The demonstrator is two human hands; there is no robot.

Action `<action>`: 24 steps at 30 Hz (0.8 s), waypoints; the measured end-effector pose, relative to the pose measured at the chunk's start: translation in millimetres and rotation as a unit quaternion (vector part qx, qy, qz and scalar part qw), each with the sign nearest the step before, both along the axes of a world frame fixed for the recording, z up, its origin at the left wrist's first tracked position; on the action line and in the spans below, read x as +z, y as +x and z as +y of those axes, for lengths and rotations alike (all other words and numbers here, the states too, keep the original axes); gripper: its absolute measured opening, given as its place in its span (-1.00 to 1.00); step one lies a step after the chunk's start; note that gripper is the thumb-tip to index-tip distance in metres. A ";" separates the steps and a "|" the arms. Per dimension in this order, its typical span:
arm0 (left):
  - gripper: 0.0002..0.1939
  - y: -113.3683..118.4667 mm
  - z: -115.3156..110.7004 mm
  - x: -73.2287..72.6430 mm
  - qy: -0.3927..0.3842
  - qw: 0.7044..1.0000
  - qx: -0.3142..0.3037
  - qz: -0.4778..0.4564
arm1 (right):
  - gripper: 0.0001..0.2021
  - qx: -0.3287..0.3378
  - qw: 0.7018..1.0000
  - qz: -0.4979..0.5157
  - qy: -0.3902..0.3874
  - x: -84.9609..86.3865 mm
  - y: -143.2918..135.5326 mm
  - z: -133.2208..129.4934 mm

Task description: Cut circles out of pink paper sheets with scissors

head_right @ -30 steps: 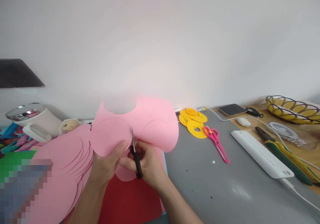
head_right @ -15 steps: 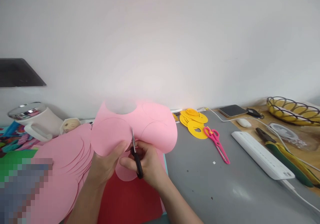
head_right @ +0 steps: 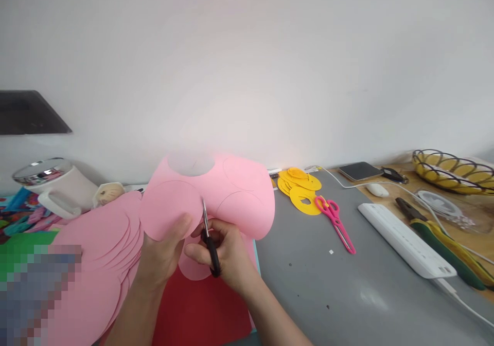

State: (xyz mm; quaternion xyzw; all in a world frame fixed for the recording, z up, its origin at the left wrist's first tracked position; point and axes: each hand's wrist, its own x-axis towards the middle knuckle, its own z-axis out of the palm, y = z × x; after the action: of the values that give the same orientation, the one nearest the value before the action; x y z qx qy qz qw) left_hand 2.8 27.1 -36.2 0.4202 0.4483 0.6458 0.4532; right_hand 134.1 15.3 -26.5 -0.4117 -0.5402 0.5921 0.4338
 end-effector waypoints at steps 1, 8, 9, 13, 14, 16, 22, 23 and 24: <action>-0.58 0.4 0.0 0.6 0.000 1.000 0.000 0.000 | -0.59 0.001 1.000 -0.001 -0.001 -0.3 0.0 -0.1; -0.53 -1.3 -1.9 6.5 -0.001 0.999 0.023 0.044 | -0.57 0.009 1.000 0.007 0.014 -1.0 2.7 0.9; -0.55 -1.9 -2.4 7.4 -0.002 0.999 0.015 0.052 | -0.57 0.013 1.000 0.008 0.016 -0.5 3.2 1.1; -0.67 -2.6 -3.6 11.4 0.011 0.997 -0.014 0.077 | -0.57 0.020 1.000 0.012 0.017 1.3 4.1 1.4; -0.69 -2.2 -3.8 12.5 0.017 0.997 -0.013 0.080 | -0.56 0.018 1.000 0.012 0.017 1.6 4.1 1.4; -0.70 -0.7 -4.7 15.1 0.026 0.996 -0.008 0.084 | -0.56 0.015 1.000 0.013 0.015 1.6 4.1 1.2; -0.75 5.6 -11.5 24.9 0.005 0.996 0.006 0.087 | -0.56 0.030 0.999 0.016 0.023 0.7 5.1 1.5; -0.75 5.9 -12.2 25.7 0.002 0.996 0.006 0.088 | -0.56 0.030 0.999 0.015 0.028 0.5 5.1 1.7; -0.75 5.8 -12.4 25.9 0.000 0.996 0.005 0.089 | -0.56 0.028 0.999 0.014 0.034 0.3 5.0 1.9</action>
State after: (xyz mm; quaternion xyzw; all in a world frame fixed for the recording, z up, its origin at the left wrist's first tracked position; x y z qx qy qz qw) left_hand 8.6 14.6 -10.3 0.4741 0.4891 0.6076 0.4084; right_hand 139.1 17.2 -26.2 -0.3730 -0.5649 0.5911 0.4385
